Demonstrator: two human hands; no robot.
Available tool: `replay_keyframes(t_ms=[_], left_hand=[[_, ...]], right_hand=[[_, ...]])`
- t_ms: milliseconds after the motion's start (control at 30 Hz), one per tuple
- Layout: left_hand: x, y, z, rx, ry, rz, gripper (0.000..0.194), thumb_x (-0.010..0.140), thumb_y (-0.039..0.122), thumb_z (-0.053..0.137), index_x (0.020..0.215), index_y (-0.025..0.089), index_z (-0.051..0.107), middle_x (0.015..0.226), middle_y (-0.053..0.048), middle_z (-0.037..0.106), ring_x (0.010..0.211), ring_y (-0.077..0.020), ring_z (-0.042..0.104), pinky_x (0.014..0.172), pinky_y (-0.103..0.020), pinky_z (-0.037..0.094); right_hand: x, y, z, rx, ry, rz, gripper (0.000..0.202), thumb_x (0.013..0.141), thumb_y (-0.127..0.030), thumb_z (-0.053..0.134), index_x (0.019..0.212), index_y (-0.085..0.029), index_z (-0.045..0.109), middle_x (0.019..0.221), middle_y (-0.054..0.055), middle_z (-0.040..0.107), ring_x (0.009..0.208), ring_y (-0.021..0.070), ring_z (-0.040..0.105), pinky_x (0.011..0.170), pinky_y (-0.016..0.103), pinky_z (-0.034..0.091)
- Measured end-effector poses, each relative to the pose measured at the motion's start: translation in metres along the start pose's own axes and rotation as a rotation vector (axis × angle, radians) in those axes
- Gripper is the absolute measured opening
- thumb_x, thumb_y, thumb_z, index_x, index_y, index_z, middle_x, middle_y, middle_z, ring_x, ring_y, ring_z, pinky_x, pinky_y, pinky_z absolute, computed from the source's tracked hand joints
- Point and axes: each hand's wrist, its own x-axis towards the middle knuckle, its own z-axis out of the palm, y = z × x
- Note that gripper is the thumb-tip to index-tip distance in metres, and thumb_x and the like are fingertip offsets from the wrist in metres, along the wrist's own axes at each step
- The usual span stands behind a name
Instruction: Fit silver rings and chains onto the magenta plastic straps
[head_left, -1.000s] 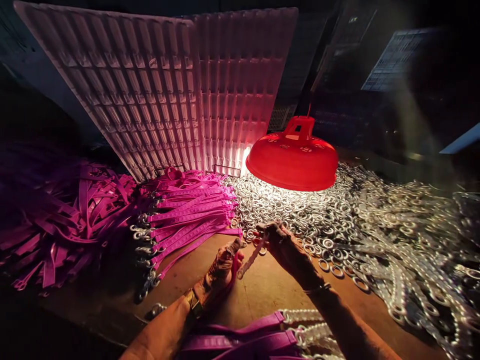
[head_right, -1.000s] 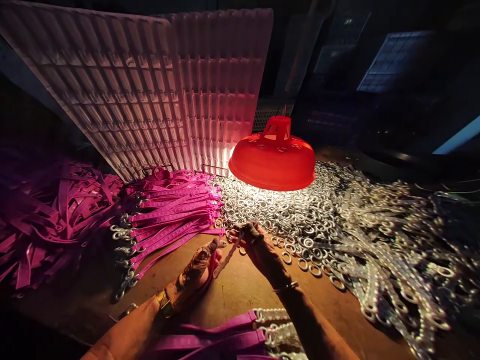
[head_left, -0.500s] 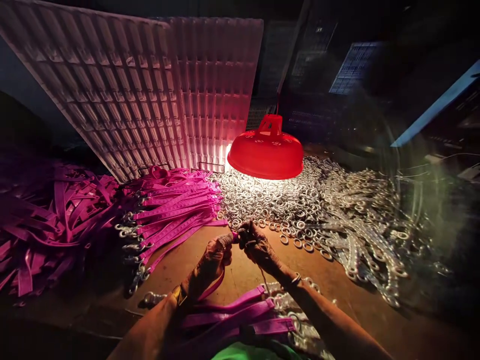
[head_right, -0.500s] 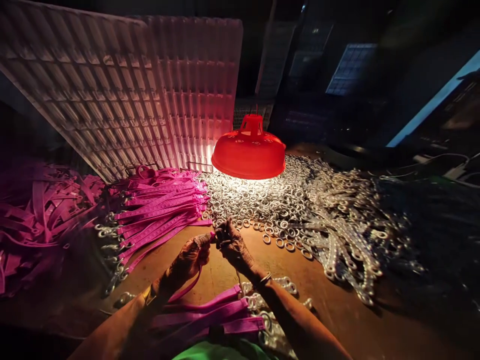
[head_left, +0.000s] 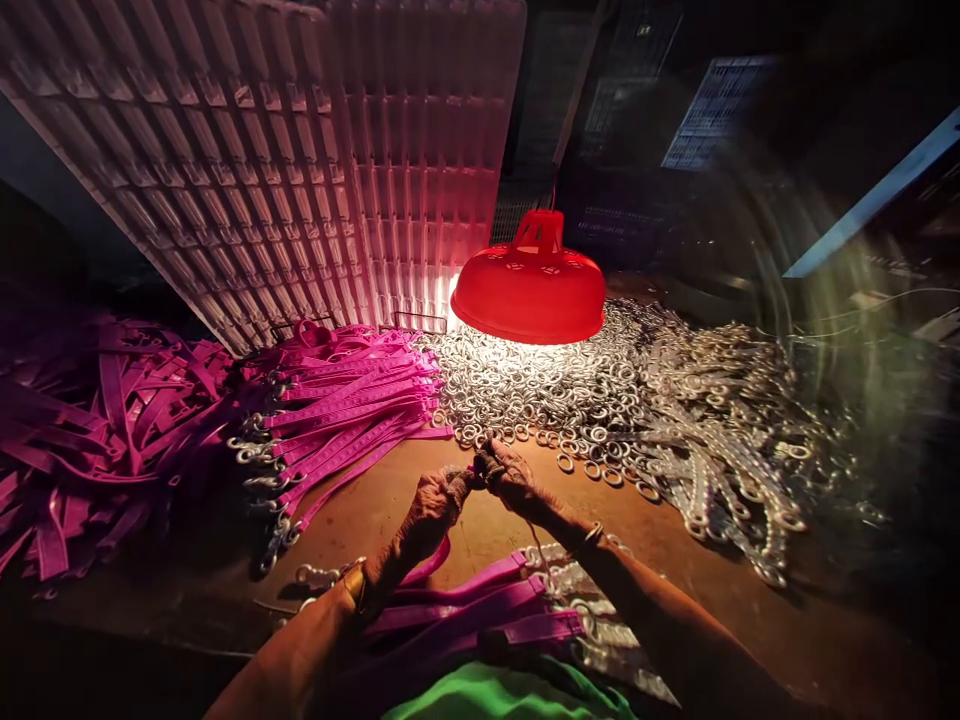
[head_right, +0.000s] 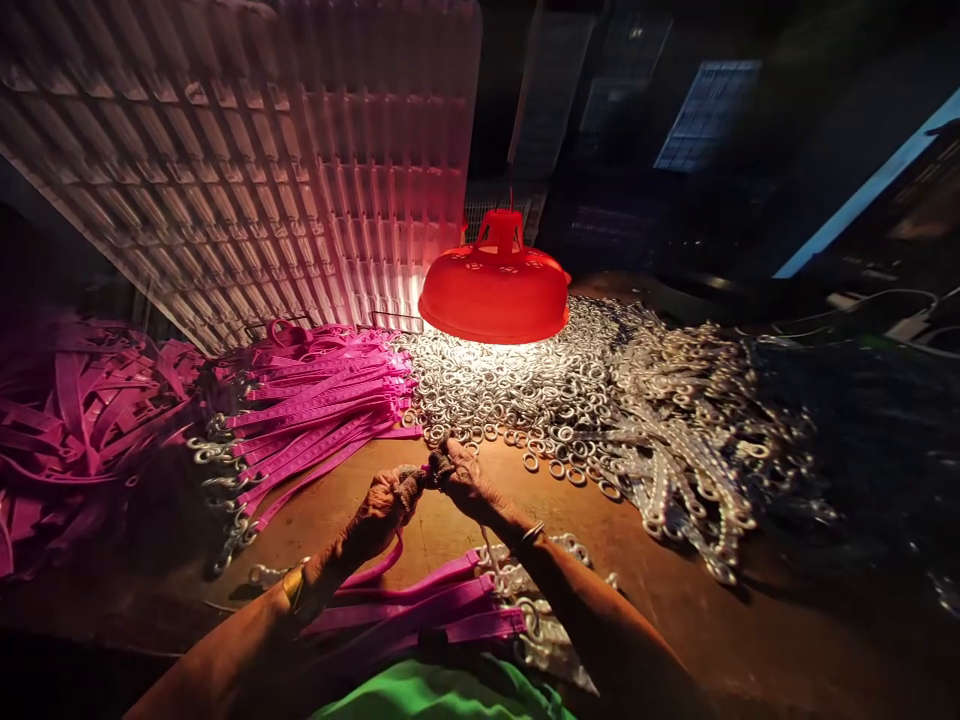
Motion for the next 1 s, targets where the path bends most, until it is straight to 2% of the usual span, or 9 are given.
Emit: replay_keyframes(t_ms=[200, 267, 367, 433, 533, 700, 800, 867, 1000], left_hand=[[0.005, 0.006, -0.003, 0.065, 0.036, -0.153, 0.034, 0.066, 0.048, 0.064, 0.064, 0.016, 0.055, 0.043, 0.007, 0.039, 0.041, -0.0061, 0.032, 0.042, -0.022, 0.023], [0.008, 0.020, -0.004, 0.042, 0.018, -0.246, 0.035, 0.064, 0.050, 0.063, 0.066, 0.016, 0.054, 0.045, 0.005, 0.044, 0.039, -0.0065, 0.036, 0.041, -0.022, 0.025], [0.009, 0.048, -0.006, 0.029, -0.029, -0.359, 0.035, 0.060, 0.048, 0.066, 0.061, 0.017, 0.049, 0.042, 0.009, 0.038, 0.035, -0.0030, 0.024, 0.039, -0.021, 0.014], [0.005, 0.066, -0.007, 0.082, -0.118, -0.398, 0.036, 0.059, 0.046, 0.068, 0.056, 0.017, 0.047, 0.039, 0.011, 0.031, 0.036, -0.0024, 0.018, 0.040, -0.023, 0.009], [-0.007, 0.077, -0.007, 0.186, -0.272, -0.442, 0.035, 0.061, 0.044, 0.068, 0.054, 0.014, 0.053, 0.040, 0.009, 0.032, 0.040, -0.0040, 0.022, 0.043, -0.026, 0.010], [-0.041, 0.062, -0.005, 0.202, -0.536, -0.521, 0.045, 0.075, 0.053, 0.060, 0.055, 0.014, 0.051, 0.048, 0.008, 0.028, 0.047, -0.0054, 0.022, 0.047, -0.026, 0.014], [-0.061, 0.053, 0.000, 0.115, -0.549, -0.534, 0.052, 0.075, 0.059, 0.058, 0.051, 0.015, 0.042, 0.052, 0.006, 0.030, 0.050, -0.0055, 0.026, 0.047, -0.025, 0.019], [-0.072, 0.049, 0.004, 0.050, -0.530, -0.555, 0.052, 0.075, 0.060, 0.058, 0.055, 0.015, 0.044, 0.053, 0.005, 0.033, 0.050, -0.0055, 0.028, 0.047, -0.024, 0.021], [-0.088, 0.044, 0.013, -0.062, -0.427, -0.551, 0.050, 0.075, 0.059, 0.059, 0.059, 0.013, 0.048, 0.054, 0.004, 0.037, 0.049, -0.0050, 0.031, 0.045, -0.022, 0.023]], right_hand=[[0.009, 0.001, -0.004, -0.160, -0.023, -0.156, 0.023, 0.086, -0.038, 0.041, 0.071, -0.021, 0.040, 0.065, -0.002, 0.042, 0.057, 0.0108, 0.034, 0.051, 0.023, 0.036], [0.006, -0.010, -0.008, -0.281, -0.084, -0.230, 0.022, 0.088, -0.037, 0.042, 0.075, -0.020, 0.044, 0.069, 0.000, 0.047, 0.063, 0.0121, 0.041, 0.056, 0.024, 0.040], [-0.010, -0.029, -0.013, -0.377, -0.244, -0.180, 0.021, 0.090, -0.036, 0.044, 0.100, -0.018, 0.046, 0.071, -0.001, 0.049, 0.056, 0.0098, 0.044, 0.049, 0.020, 0.040], [-0.029, -0.037, -0.014, -0.411, -0.345, -0.113, 0.031, 0.092, -0.034, 0.043, 0.116, -0.016, 0.037, 0.065, -0.005, 0.045, 0.044, 0.0063, 0.035, 0.040, 0.017, 0.033], [-0.067, -0.040, -0.011, -0.546, -0.373, -0.153, 0.030, 0.093, -0.028, 0.045, 0.118, -0.016, 0.033, 0.061, -0.006, 0.046, 0.043, 0.0061, 0.030, 0.041, 0.019, 0.025], [-0.119, -0.033, -0.003, -0.739, -0.329, -0.256, 0.019, 0.091, -0.021, 0.039, 0.109, -0.016, 0.036, 0.067, 0.002, 0.056, 0.049, 0.0099, 0.035, 0.047, 0.025, 0.019], [-0.133, -0.030, 0.001, -0.645, -0.362, -0.101, 0.017, 0.089, -0.028, 0.041, 0.102, -0.017, 0.041, 0.060, -0.001, 0.052, 0.047, 0.0092, 0.029, 0.045, 0.025, 0.016], [-0.138, -0.027, 0.004, -0.456, -0.355, 0.144, 0.024, 0.089, -0.041, 0.043, 0.095, -0.017, 0.046, 0.062, -0.001, 0.052, 0.049, 0.0093, 0.032, 0.045, 0.024, 0.019], [-0.144, -0.017, 0.011, -0.120, -0.295, 0.514, 0.051, 0.094, -0.057, 0.022, 0.085, -0.016, 0.051, 0.063, 0.001, 0.051, 0.052, 0.0110, 0.042, 0.046, 0.023, 0.032]])
